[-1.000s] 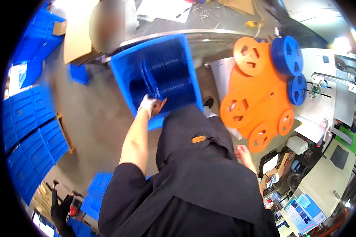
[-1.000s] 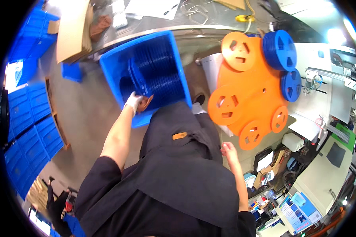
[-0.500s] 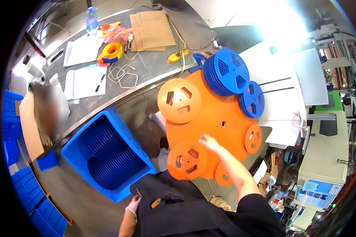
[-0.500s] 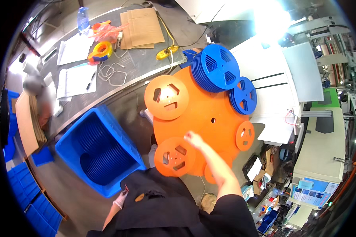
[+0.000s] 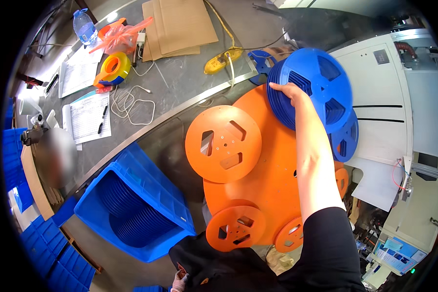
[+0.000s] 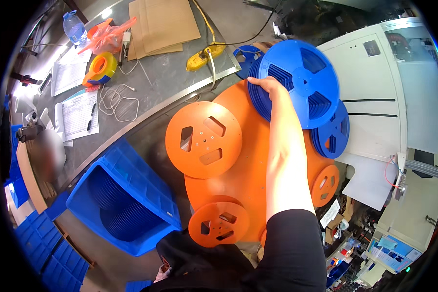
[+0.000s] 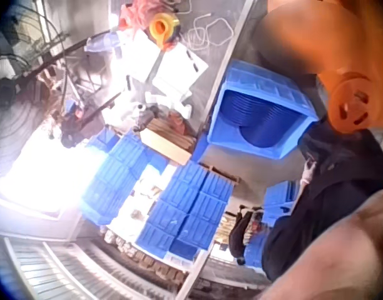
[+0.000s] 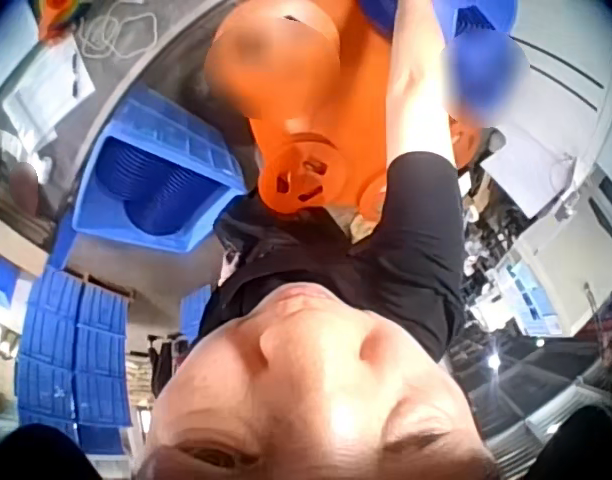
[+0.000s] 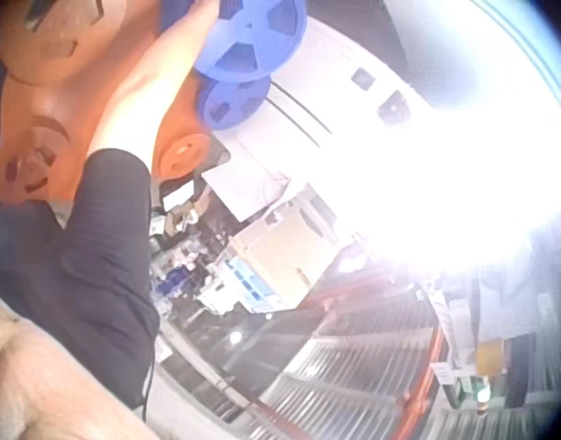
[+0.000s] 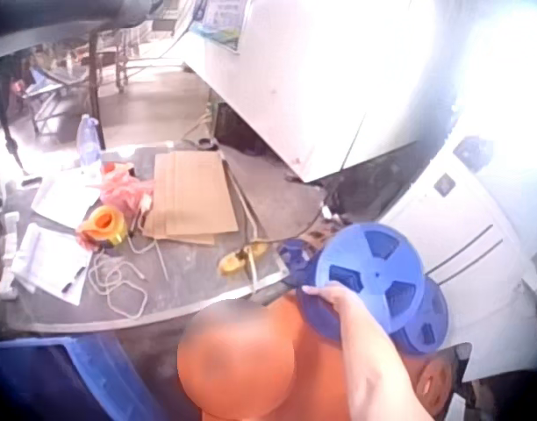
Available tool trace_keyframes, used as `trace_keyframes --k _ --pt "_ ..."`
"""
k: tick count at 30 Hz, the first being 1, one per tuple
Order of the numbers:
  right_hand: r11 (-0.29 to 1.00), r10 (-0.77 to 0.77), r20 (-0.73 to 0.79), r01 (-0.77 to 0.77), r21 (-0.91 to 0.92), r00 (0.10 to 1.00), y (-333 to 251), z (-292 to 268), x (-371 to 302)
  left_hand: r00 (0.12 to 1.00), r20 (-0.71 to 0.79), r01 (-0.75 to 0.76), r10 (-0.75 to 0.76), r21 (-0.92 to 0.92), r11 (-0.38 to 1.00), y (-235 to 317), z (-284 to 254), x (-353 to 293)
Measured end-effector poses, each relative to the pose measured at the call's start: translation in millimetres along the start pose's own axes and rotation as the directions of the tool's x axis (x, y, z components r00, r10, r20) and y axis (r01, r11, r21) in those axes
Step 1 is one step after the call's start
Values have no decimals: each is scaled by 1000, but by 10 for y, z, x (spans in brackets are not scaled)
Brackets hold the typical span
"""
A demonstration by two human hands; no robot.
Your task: The person picks up blue plastic spools from a table and places them into a blue plastic bin. The person handles the spools one at a time, stacking them vertically inside the bin. The task involves repetitive picking and placing of identical spools.
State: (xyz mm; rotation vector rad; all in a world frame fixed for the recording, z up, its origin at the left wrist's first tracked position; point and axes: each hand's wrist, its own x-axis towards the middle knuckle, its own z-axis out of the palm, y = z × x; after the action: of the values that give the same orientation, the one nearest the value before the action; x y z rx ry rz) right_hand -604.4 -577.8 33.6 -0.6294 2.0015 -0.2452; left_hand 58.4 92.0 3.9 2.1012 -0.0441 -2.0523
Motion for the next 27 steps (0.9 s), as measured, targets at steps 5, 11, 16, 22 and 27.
trace_keyframes --k 5,11,16,22,27 --pt "959 -274 -153 258 -118 950 487 257 332 996 -48 78 -70 194 978 377 206 -118" --pt "853 -361 -320 171 -494 876 895 472 13 984 -103 -110 145 284 953 154 46 -48" --pt "819 -355 -188 208 -534 916 1097 424 -854 974 -175 -39 145 500 865 580 -17 -149" --pt "894 -420 -143 435 104 896 1025 430 -2715 939 -240 -97 249 509 855 723 -465 142" --pt "459 -526 114 168 873 843 1228 928 -4471 835 -158 -508 528 150 848 1952 -5 -433"
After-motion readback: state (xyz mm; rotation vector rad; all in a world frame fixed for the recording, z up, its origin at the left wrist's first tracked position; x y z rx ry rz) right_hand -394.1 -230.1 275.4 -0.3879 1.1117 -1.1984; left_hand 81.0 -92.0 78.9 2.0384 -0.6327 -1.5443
